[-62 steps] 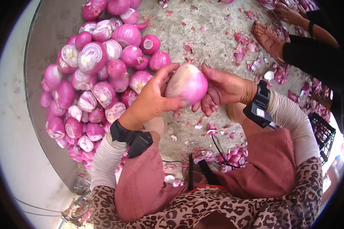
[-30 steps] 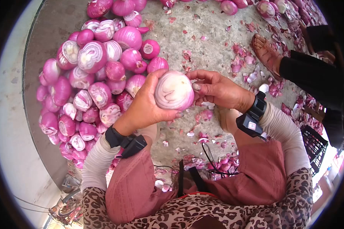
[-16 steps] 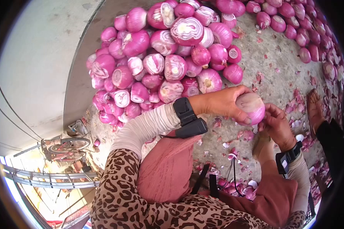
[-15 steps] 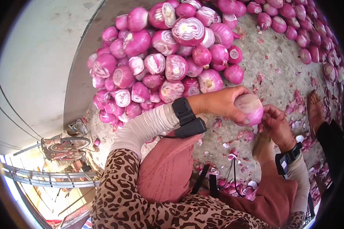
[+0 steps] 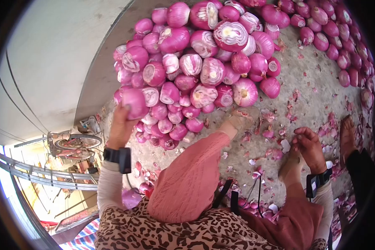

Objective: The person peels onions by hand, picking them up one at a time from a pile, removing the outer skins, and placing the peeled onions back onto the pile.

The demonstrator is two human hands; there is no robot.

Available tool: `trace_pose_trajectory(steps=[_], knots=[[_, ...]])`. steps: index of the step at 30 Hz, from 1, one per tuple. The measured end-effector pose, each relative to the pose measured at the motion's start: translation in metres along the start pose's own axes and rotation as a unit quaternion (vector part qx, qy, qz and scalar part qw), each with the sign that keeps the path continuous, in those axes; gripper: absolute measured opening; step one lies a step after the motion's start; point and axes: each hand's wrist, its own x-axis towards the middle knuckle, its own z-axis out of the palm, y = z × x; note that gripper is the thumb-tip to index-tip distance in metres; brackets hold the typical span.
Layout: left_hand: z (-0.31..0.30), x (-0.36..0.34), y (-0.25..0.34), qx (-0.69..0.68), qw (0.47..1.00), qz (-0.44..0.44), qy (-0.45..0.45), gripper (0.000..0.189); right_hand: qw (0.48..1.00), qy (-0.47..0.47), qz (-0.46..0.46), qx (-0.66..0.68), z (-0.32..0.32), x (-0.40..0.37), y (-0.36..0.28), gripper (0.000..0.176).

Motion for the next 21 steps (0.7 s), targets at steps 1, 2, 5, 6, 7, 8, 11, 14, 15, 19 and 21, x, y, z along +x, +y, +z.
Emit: trace_pose_trajectory(steps=[1, 2, 5, 6, 7, 8, 11, 14, 15, 19, 21], knots=[[-0.028, 0.004, 0.001, -0.008, 0.998, -0.006, 0.06, 0.057, 1.0, 0.008, 0.001, -0.005, -0.001, 0.001, 0.0, 0.017], [-0.043, 0.009, 0.01, -0.011, 0.998, 0.0, 0.059, 0.057, 1.0, 0.006, -0.005, -0.008, -0.002, 0.001, 0.001, 0.017], [-0.068, 0.026, 0.032, -0.023, 0.99, 0.01, 0.14, 0.052, 1.0, 0.012, -0.01, -0.009, -0.006, 0.0, 0.004, 0.019], [-0.069, 0.035, 0.043, -0.009, 0.989, 0.032, 0.147, 0.052, 1.0, 0.017, -0.014, -0.001, -0.007, -0.001, 0.004, 0.02], [-0.065, 0.044, 0.054, 0.004, 0.987, 0.055, 0.153, 0.052, 1.0, 0.023, -0.017, 0.007, -0.008, -0.001, 0.004, 0.02], [-0.06, 0.056, 0.064, 0.002, 0.987, 0.056, 0.149, 0.052, 0.999, 0.026, -0.021, 0.007, -0.009, -0.001, 0.003, 0.02], [-0.035, 0.095, 0.098, 0.071, 0.986, 0.093, 0.119, 0.052, 0.999, 0.034, -0.023, 0.01, -0.01, -0.001, 0.003, 0.022], [0.0, 0.135, 0.116, 0.184, 0.969, 0.152, 0.06, 0.055, 0.999, 0.037, -0.025, 0.01, -0.013, -0.002, 0.003, 0.021], [0.014, 0.148, 0.115, 0.251, 0.946, 0.188, 0.078, 0.058, 0.999, 0.03, -0.026, 0.007, -0.01, -0.002, 0.001, 0.02], [0.024, 0.201, 0.098, 0.531, 0.795, 0.287, 0.066, 0.066, 0.999, 0.035, -0.017, -0.001, -0.012, -0.003, -0.001, 0.02], [0.031, 0.218, 0.092, 0.48, 0.837, 0.262, 0.01, 0.067, 0.999, 0.035, -0.037, 0.015, -0.014, -0.008, -0.005, 0.019]])
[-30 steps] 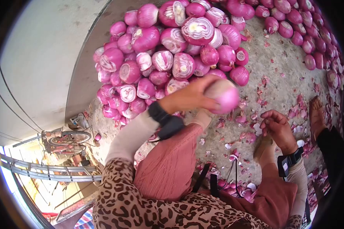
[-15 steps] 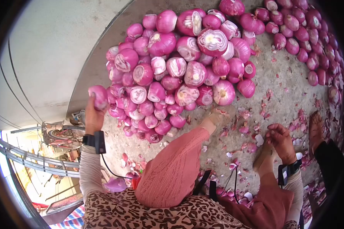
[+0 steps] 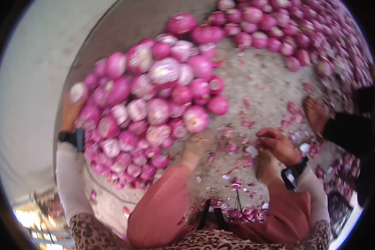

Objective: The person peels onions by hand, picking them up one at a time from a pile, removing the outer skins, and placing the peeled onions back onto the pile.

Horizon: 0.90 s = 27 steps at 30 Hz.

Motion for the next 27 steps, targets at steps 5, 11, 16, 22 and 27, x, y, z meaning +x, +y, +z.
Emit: trace_pose_trajectory(steps=[5, 11, 16, 22, 27], knots=[[-0.003, 0.01, -0.011, 0.051, 0.999, 0.0, -0.002, 0.057, 1.0, 0.012, 0.018, -0.02, -0.01, 0.002, 0.002, 0.018], [0.029, -0.039, 0.095, 0.058, 0.975, 0.146, 0.159, 0.068, 1.0, -0.004, -0.001, -0.013, -0.016, 0.005, 0.006, 0.018], [0.111, -0.123, 0.224, -0.242, 0.944, 0.22, -0.03, 0.057, 0.999, 0.021, 0.01, -0.043, -0.012, 0.004, -0.008, 0.017], [0.197, -0.155, 0.236, -0.257, 0.833, 0.16, -0.464, 0.04, 0.977, -0.028, -0.12, -0.172, 0.001, 0.017, -0.053, 0.016], [0.245, -0.177, 0.207, -0.159, 0.754, 0.148, -0.62, 0.045, 0.871, -0.063, -0.352, -0.338, 0.054, 0.015, -0.1, 0.017]])
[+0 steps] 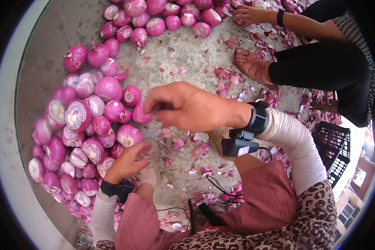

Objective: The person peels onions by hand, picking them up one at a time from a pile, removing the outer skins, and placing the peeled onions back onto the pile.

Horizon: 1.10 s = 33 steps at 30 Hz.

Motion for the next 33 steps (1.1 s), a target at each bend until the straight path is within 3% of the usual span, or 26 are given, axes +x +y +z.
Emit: trace_pose_trajectory(steps=[2, 4, 6, 8, 9, 11, 14, 18, 33], knots=[[0.001, 0.0, -0.008, 0.019, 1.0, -0.011, -0.007, 0.045, 0.994, -0.025, -0.048, -0.09, 0.0, 0.007, -0.039, 0.02], [0.001, 0.003, -0.02, 0.038, 0.999, -0.027, -0.018, 0.045, 0.998, -0.038, -0.043, -0.039, 0.008, 0.01, -0.066, 0.02], [0.002, 0.006, -0.04, -0.024, 0.998, -0.056, -0.025, 0.044, 0.988, -0.13, 0.036, -0.071, 0.015, 0.013, -0.095, 0.021], [0.001, 0.007, -0.057, -0.082, 0.992, -0.086, -0.031, 0.043, 0.991, 0.012, -0.123, 0.048, 0.045, -0.004, -0.096, 0.031], [-0.001, 0.008, -0.056, -0.11, 0.988, -0.098, -0.031, 0.042, 0.991, 0.021, -0.122, 0.053, 0.039, -0.002, -0.107, 0.031], [0.001, 0.006, -0.041, -0.065, 0.994, -0.088, -0.018, 0.042, 0.977, -0.11, -0.01, 0.18, 0.028, -0.003, -0.134, 0.013], [0.004, 0.005, -0.034, -0.027, 0.997, -0.075, 0.005, 0.042, 0.978, -0.025, -0.105, 0.181, 0.046, 0.001, -0.137, 0.015], [0.007, 0.004, -0.033, -0.026, 0.997, -0.075, 0.013, 0.042, 0.975, 0.016, -0.136, 0.176, 0.059, 0.001, -0.128, 0.02], [0.004, 0.002, -0.025, -0.048, 0.995, -0.092, 0.014, 0.042, 0.982, 0.072, -0.118, 0.13, 0.058, -0.027, -0.116, 0.039]])
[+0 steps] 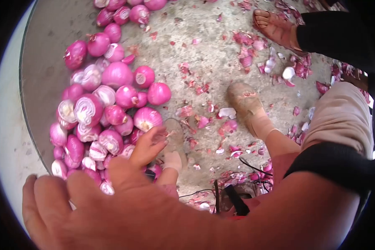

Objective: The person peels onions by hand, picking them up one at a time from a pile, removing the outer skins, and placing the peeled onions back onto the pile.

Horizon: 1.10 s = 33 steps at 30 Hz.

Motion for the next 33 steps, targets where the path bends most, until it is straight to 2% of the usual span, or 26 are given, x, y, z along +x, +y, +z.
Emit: trace_pose_trajectory(steps=[5, 7, 9, 11, 13, 14, 16, 19, 22, 23, 25, 26, 29, 30, 32, 33], knots=[[0.002, 0.005, -0.009, -0.04, 0.999, 0.033, -0.005, 0.042, 0.991, 0.047, -0.05, -0.115, -0.008, 0.001, 0.002, 0.045], [0.002, 0.003, -0.005, -0.01, 1.0, 0.029, 0.002, 0.042, 0.982, 0.034, -0.049, -0.179, -0.017, 0.015, 0.021, 0.048], [-0.001, 0.0, -0.002, 0.023, 1.0, 0.018, 0.012, 0.043, 0.955, -0.141, 0.087, -0.245, -0.057, 0.033, 0.037, 0.042], [-0.002, 0.003, -0.001, 0.034, 0.999, 0.019, 0.022, 0.043, 0.919, -0.114, 0.143, -0.349, -0.08, 0.032, 0.086, 0.039], [-0.001, 0.008, -0.002, -0.002, 0.998, 0.063, 0.016, 0.042, 0.889, -0.03, 0.159, -0.429, -0.117, 0.029, 0.147, 0.033], [-0.002, 0.009, -0.005, -0.007, 0.997, 0.07, 0.019, 0.042, 0.874, -0.032, 0.172, -0.453, -0.142, 0.029, 0.164, 0.034], [-0.004, 0.012, -0.01, -0.007, 0.997, 0.078, 0.016, 0.043, 0.824, 0.016, 0.273, -0.497, -0.181, 0.03, 0.184, 0.045], [-0.007, 0.013, -0.006, -0.035, 0.997, 0.075, 0.008, 0.043, 0.776, 0.086, 0.264, -0.566, -0.237, 0.028, 0.21, 0.039], [-0.013, 0.013, -0.009, -0.059, 0.996, 0.073, -0.001, 0.045, 0.749, 0.079, 0.242, -0.612, -0.314, 0.038, 0.249, 0.026], [-0.014, 0.013, -0.009, -0.067, 0.994, 0.081, -0.012, 0.045, 0.753, 0.073, 0.237, -0.609, -0.311, 0.041, 0.246, 0.026], [-0.017, 0.011, -0.007, -0.058, 0.995, 0.082, -0.005, 0.045, 0.753, 0.18, 0.211, -0.597, -0.296, 0.049, 0.23, 0.024], [-0.018, 0.01, -0.005, -0.046, 0.995, 0.084, -0.005, 0.046, 0.756, 0.174, 0.208, -0.595, -0.287, 0.056, 0.23, 0.024], [-0.023, 0.007, 0.003, -0.044, 0.995, 0.093, -0.017, 0.047, 0.753, 0.099, 0.102, -0.642, -0.259, 0.085, 0.239, 0.028], [-0.023, 0.006, 0.003, -0.045, 0.995, 0.092, -0.012, 0.047, 0.762, 0.071, 0.137, -0.629, -0.248, 0.094, 0.237, 0.041], [-0.023, 0.006, 0.004, 0.001, 0.996, 0.082, -0.023, 0.047, 0.761, 0.03, 0.109, -0.639, -0.227, 0.117, 0.242, 0.042], [-0.025, 0.005, 0.006, -0.003, 0.996, 0.09, -0.022, 0.047, 0.762, 0.023, 0.129, -0.635, -0.215, 0.128, 0.24, 0.044]])
